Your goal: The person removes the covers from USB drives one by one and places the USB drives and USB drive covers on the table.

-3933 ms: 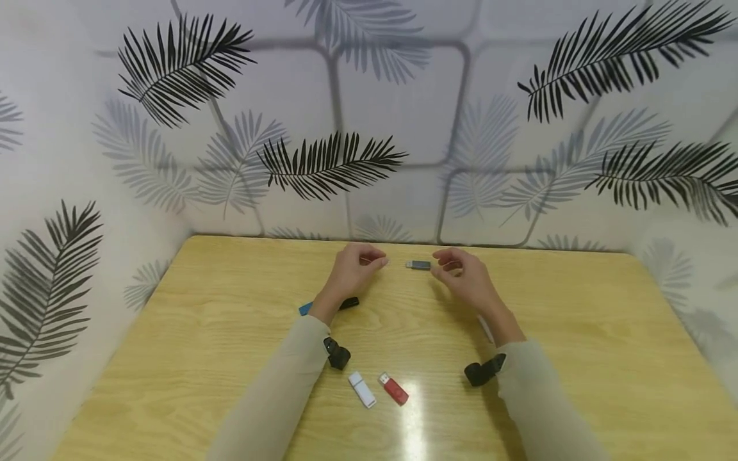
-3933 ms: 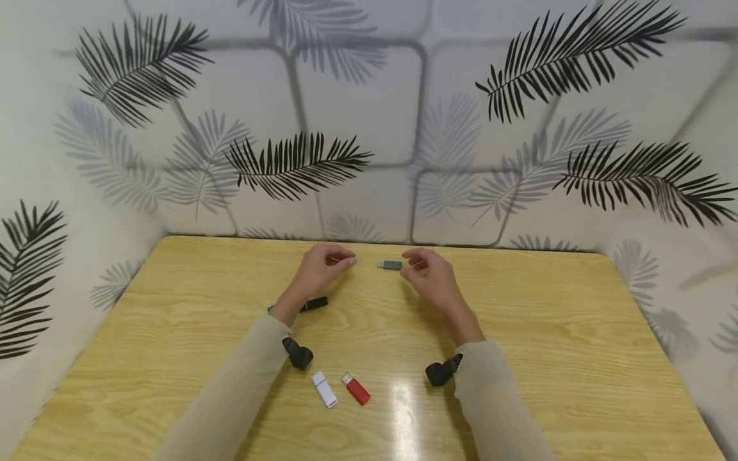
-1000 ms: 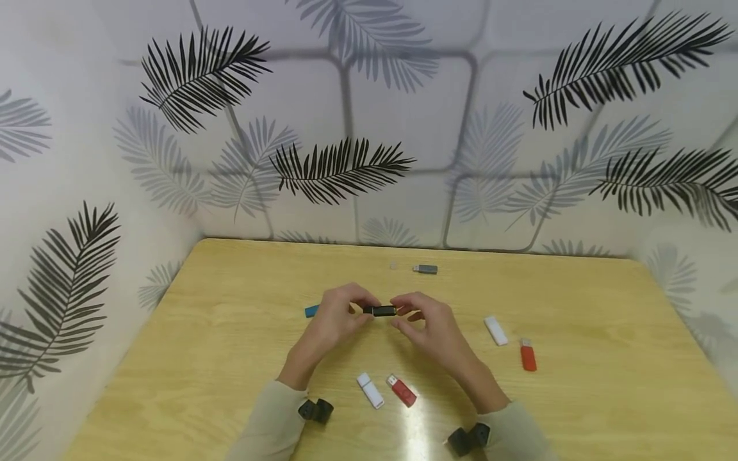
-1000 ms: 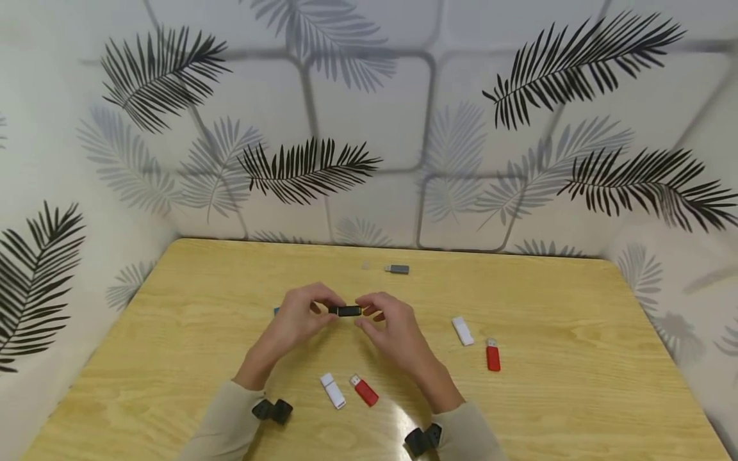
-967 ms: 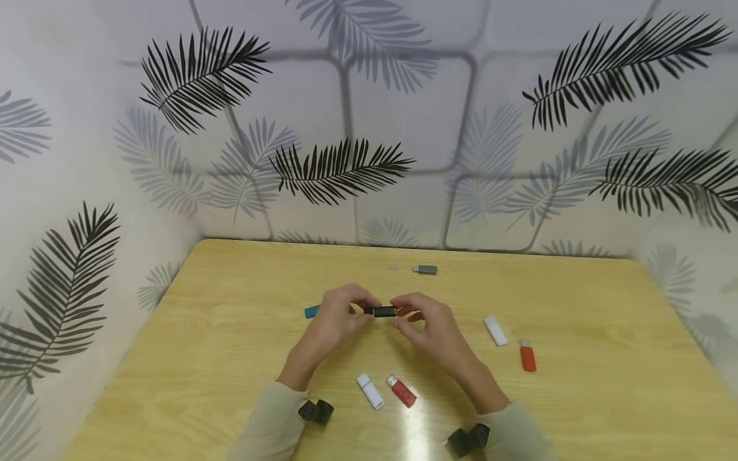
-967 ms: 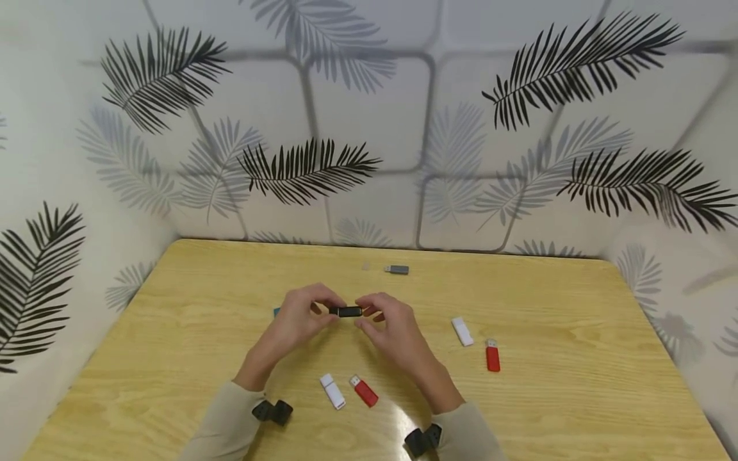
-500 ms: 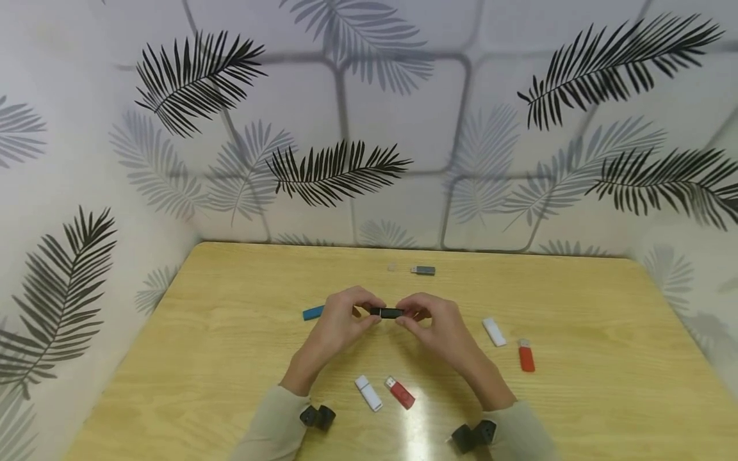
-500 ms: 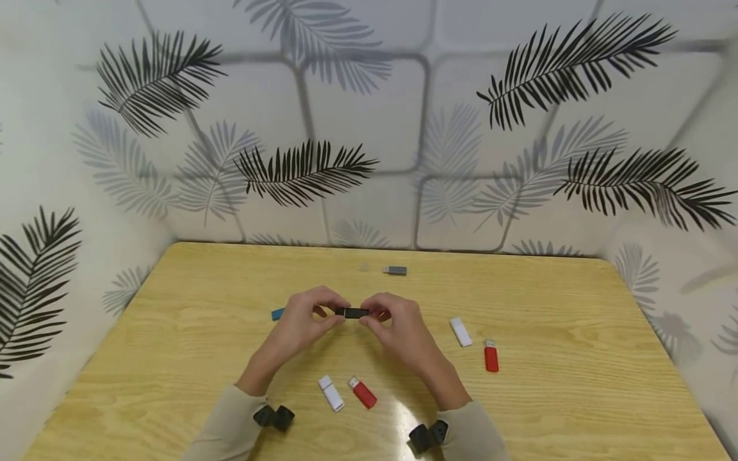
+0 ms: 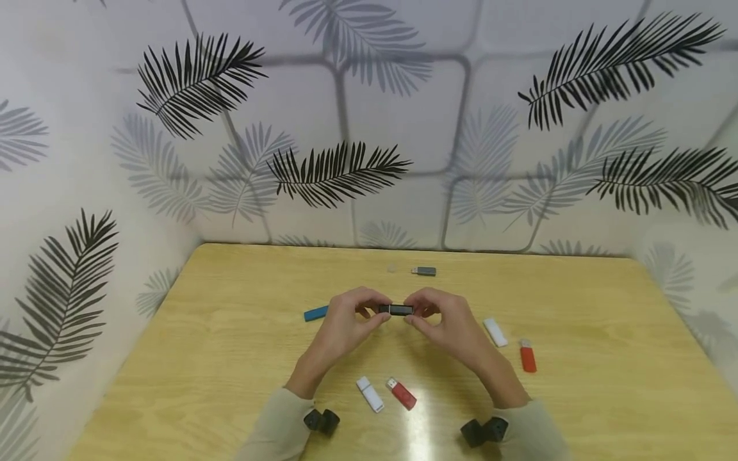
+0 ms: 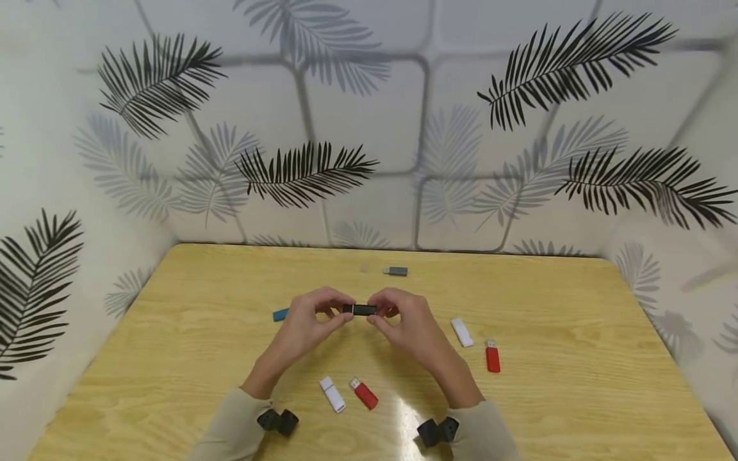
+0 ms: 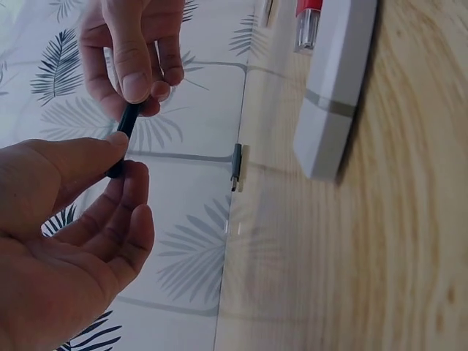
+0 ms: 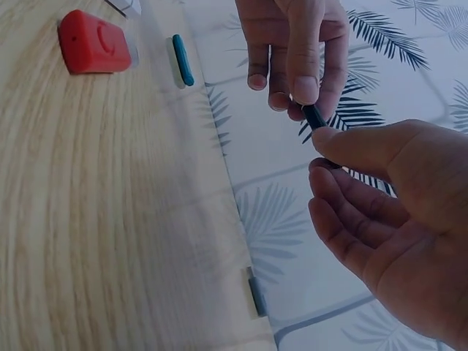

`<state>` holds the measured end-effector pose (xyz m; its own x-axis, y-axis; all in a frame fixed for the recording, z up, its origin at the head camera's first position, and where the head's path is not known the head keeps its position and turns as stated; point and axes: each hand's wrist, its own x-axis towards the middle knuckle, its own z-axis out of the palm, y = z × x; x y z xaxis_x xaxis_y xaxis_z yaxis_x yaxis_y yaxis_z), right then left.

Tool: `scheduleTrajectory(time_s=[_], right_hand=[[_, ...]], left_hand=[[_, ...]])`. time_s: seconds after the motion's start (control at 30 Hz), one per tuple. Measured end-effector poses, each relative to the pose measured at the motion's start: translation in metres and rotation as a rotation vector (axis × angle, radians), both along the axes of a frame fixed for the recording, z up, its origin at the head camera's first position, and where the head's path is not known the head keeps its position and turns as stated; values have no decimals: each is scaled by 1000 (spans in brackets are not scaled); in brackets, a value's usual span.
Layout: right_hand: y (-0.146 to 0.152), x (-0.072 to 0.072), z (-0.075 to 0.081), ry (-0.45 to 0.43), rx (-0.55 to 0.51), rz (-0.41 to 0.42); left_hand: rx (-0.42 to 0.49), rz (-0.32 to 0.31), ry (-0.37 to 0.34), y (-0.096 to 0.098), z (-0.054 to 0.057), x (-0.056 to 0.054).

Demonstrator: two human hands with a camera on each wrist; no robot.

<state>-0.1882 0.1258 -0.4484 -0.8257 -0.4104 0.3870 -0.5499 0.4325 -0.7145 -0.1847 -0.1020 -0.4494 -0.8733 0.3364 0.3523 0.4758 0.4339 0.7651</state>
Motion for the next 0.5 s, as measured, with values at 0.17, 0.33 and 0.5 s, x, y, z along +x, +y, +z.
scheduleTrajectory(time_s=[0.17, 0.33, 0.5], right_hand=[[3, 0, 4, 45, 22, 2], [6, 2, 9, 74, 32, 10], [8, 3, 13, 85, 29, 27]], left_hand=[[32, -35, -3, 2, 3, -1], [54, -39, -16, 3, 5, 2], [75, -41, -13, 4, 6, 3]])
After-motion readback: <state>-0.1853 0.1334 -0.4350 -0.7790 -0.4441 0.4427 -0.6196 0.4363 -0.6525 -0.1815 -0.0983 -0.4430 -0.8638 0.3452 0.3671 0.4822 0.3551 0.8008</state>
